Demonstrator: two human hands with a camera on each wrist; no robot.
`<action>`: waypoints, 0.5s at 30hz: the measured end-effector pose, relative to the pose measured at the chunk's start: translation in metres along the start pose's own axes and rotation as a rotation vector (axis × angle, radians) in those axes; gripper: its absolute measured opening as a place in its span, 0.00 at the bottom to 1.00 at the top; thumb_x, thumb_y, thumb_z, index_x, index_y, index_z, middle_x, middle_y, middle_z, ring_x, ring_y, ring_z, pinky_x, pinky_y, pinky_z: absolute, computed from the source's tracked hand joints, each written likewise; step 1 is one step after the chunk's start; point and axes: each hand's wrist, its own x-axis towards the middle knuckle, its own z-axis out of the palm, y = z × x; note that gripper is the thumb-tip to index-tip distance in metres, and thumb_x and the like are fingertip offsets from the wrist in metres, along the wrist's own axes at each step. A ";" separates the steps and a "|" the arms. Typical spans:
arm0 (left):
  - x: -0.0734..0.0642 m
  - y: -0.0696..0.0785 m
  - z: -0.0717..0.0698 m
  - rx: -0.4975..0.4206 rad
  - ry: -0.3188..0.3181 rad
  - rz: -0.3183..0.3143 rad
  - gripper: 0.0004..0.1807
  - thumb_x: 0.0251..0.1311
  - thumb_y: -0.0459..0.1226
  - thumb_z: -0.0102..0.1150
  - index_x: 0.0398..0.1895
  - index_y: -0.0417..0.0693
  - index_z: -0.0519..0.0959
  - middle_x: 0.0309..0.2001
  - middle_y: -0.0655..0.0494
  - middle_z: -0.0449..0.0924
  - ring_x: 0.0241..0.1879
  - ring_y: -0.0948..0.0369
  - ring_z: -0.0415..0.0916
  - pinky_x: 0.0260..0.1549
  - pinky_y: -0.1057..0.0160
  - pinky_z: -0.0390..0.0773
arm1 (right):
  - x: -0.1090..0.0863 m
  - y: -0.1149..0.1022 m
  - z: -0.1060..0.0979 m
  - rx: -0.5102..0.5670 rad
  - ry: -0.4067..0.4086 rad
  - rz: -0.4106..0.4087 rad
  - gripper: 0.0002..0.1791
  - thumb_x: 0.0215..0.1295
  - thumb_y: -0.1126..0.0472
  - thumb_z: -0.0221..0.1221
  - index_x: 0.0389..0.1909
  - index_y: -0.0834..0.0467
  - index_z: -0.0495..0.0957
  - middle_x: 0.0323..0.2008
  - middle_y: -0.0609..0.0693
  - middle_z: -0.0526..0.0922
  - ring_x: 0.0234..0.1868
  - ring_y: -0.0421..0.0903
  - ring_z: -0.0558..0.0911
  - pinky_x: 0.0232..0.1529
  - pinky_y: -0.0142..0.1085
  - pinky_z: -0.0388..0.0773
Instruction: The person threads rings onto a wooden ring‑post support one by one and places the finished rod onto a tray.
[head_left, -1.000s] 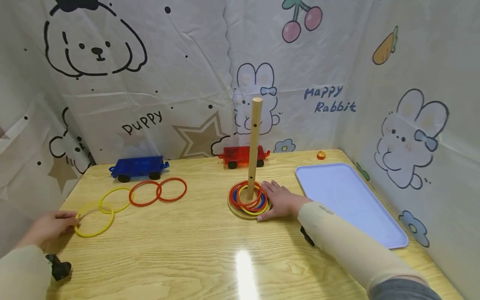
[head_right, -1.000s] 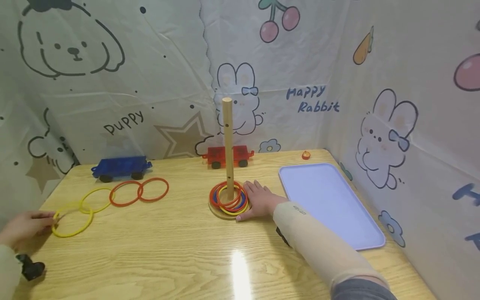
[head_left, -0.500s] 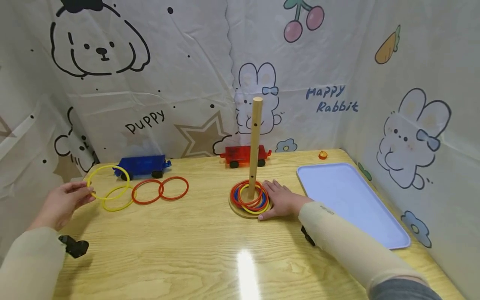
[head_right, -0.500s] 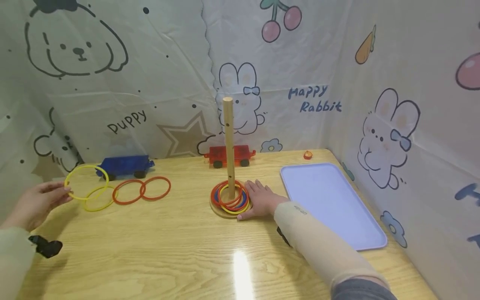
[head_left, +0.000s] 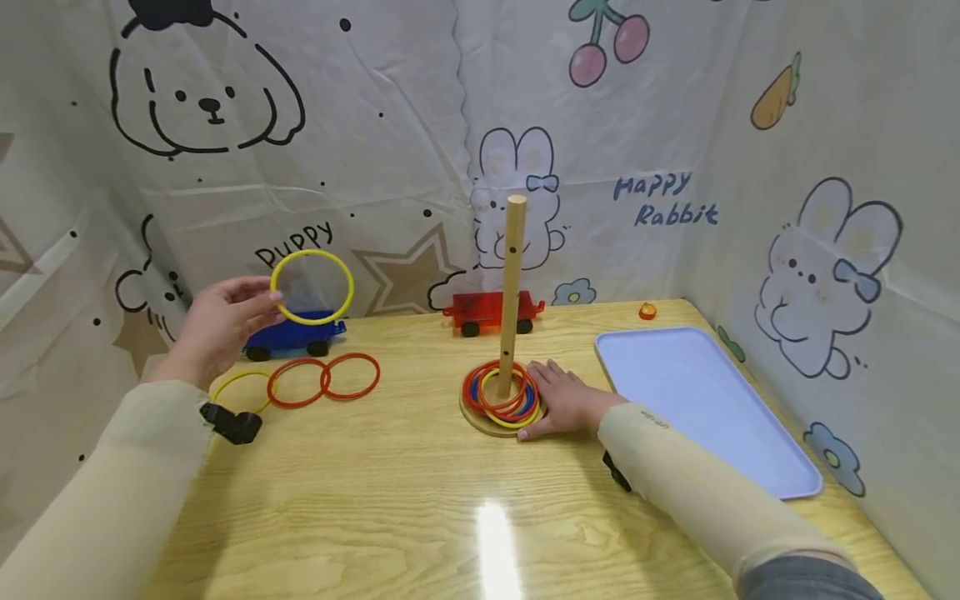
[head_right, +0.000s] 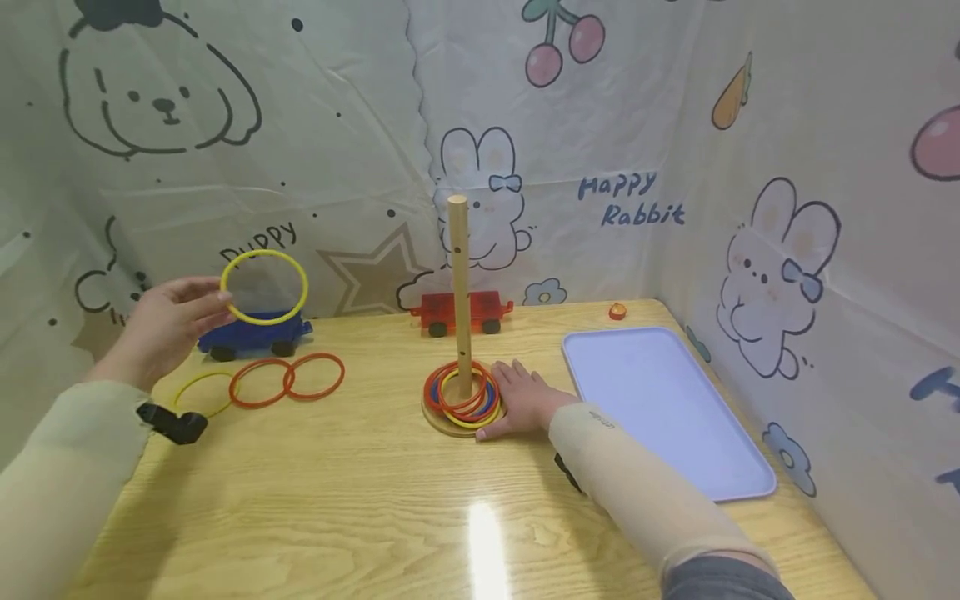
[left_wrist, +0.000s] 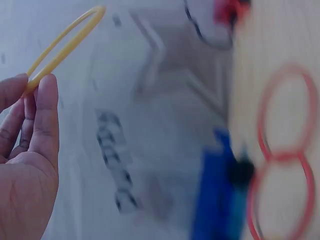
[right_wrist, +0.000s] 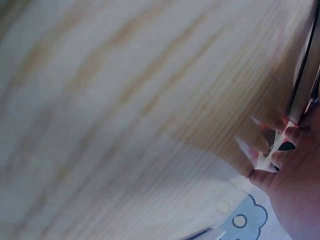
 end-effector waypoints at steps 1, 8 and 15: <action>0.002 0.006 0.011 0.001 -0.014 0.013 0.06 0.70 0.31 0.64 0.45 0.51 0.82 0.41 0.59 0.80 0.38 0.64 0.82 0.39 0.70 0.84 | -0.001 0.000 -0.001 0.002 0.002 0.002 0.67 0.60 0.31 0.68 0.82 0.66 0.43 0.81 0.64 0.44 0.80 0.67 0.42 0.76 0.63 0.47; 0.014 0.046 0.084 -0.016 -0.090 0.090 0.06 0.71 0.29 0.61 0.47 0.46 0.82 0.41 0.57 0.80 0.40 0.62 0.81 0.41 0.68 0.84 | -0.002 -0.001 -0.003 0.010 0.002 0.002 0.67 0.59 0.31 0.68 0.81 0.67 0.44 0.81 0.65 0.45 0.80 0.68 0.42 0.76 0.63 0.47; 0.023 0.080 0.145 -0.081 -0.163 0.139 0.08 0.71 0.28 0.60 0.50 0.39 0.79 0.44 0.49 0.78 0.40 0.59 0.80 0.43 0.66 0.85 | 0.000 0.000 -0.001 0.020 0.004 -0.004 0.67 0.59 0.30 0.68 0.82 0.66 0.44 0.81 0.64 0.45 0.80 0.67 0.43 0.76 0.62 0.47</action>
